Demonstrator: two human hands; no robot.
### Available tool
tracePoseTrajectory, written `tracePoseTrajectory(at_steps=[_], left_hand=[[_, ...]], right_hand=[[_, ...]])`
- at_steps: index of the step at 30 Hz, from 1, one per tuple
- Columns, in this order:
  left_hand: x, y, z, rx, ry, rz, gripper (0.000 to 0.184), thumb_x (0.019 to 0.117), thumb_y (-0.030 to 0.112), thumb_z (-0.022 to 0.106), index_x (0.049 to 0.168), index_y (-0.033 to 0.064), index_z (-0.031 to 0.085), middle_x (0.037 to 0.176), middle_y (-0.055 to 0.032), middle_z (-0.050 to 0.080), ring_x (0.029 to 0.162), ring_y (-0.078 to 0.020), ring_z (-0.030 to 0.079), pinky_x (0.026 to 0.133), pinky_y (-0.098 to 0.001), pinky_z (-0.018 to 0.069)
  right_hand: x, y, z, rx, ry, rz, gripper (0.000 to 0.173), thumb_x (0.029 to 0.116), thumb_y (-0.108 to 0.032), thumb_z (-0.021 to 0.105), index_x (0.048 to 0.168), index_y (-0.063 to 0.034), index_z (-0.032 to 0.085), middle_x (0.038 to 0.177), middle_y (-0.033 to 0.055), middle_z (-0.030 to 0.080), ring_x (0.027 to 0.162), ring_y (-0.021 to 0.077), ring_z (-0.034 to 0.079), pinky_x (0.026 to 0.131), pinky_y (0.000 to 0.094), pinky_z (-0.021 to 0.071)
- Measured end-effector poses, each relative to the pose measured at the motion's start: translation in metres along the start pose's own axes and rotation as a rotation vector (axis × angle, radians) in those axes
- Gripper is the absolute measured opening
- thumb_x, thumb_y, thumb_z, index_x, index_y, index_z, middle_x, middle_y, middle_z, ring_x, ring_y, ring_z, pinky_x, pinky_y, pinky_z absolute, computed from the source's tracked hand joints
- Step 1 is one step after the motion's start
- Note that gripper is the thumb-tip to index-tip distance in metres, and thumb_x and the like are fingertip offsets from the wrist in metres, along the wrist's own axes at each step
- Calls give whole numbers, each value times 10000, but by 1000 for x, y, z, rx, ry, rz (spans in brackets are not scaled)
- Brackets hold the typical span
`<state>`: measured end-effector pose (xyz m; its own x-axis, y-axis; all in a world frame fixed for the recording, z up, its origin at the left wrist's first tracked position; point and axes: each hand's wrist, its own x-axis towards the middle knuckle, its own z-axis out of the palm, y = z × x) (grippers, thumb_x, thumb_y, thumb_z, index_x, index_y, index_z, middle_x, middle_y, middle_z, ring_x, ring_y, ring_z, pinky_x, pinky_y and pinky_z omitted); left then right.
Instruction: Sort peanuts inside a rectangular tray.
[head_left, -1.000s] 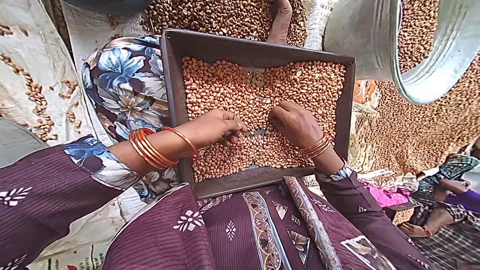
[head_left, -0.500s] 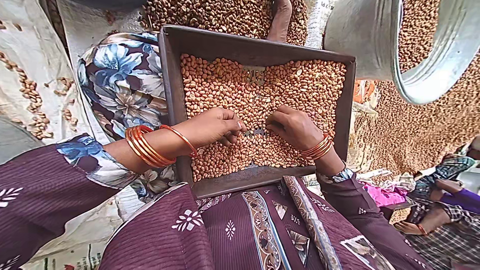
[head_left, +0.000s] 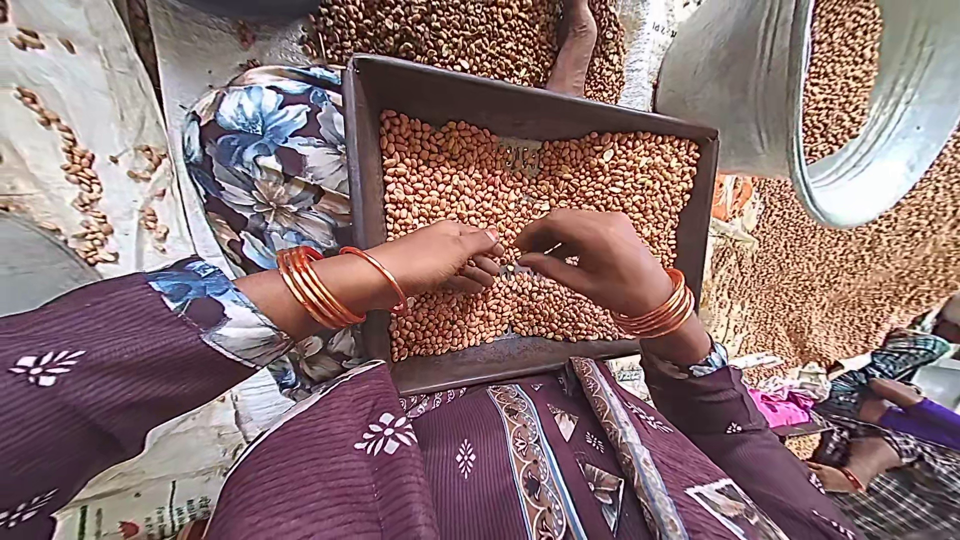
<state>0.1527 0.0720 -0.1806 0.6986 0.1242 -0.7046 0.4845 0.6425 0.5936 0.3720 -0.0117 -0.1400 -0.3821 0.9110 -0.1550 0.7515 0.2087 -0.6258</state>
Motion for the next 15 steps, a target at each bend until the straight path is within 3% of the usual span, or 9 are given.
tracePoseTrajectory(at_steps=[3, 6, 12, 15], left_hand=[[1, 0, -3, -19, -19, -5, 425, 1140, 291, 322, 1166, 50, 671, 1052, -66, 717, 941, -134, 718, 841, -285, 586], [-2, 6, -5, 12, -39, -9, 335, 1127, 206, 381, 1140, 39, 671, 1044, -69, 718, 904, -123, 716, 822, -264, 583], [-1, 11, -13, -47, 49, 92, 270, 1110, 165, 418, 1051, 59, 659, 914, -18, 695, 791, -84, 689, 735, -228, 577], [0, 12, -14, -97, 82, 117, 284, 1113, 171, 408, 1113, 53, 666, 1019, -47, 716, 888, -116, 718, 807, -263, 595]], right_hand=[[18, 23, 1, -286, 132, 33, 149, 1005, -93, 613, 1028, -24, 744, 961, 162, 714, 784, 276, 712, 669, 394, 581], [30, 50, 11, -429, 47, 146, 171, 1010, -104, 593, 1031, -33, 747, 993, 191, 698, 849, 363, 712, 694, 506, 580], [31, 52, 16, -478, -35, 182, 169, 1009, -150, 608, 1039, -36, 729, 1069, 186, 701, 931, 382, 714, 691, 530, 574], [29, 45, 10, -412, -31, 216, 177, 964, -164, 633, 1010, -9, 704, 1004, 178, 671, 831, 336, 697, 660, 488, 566]])
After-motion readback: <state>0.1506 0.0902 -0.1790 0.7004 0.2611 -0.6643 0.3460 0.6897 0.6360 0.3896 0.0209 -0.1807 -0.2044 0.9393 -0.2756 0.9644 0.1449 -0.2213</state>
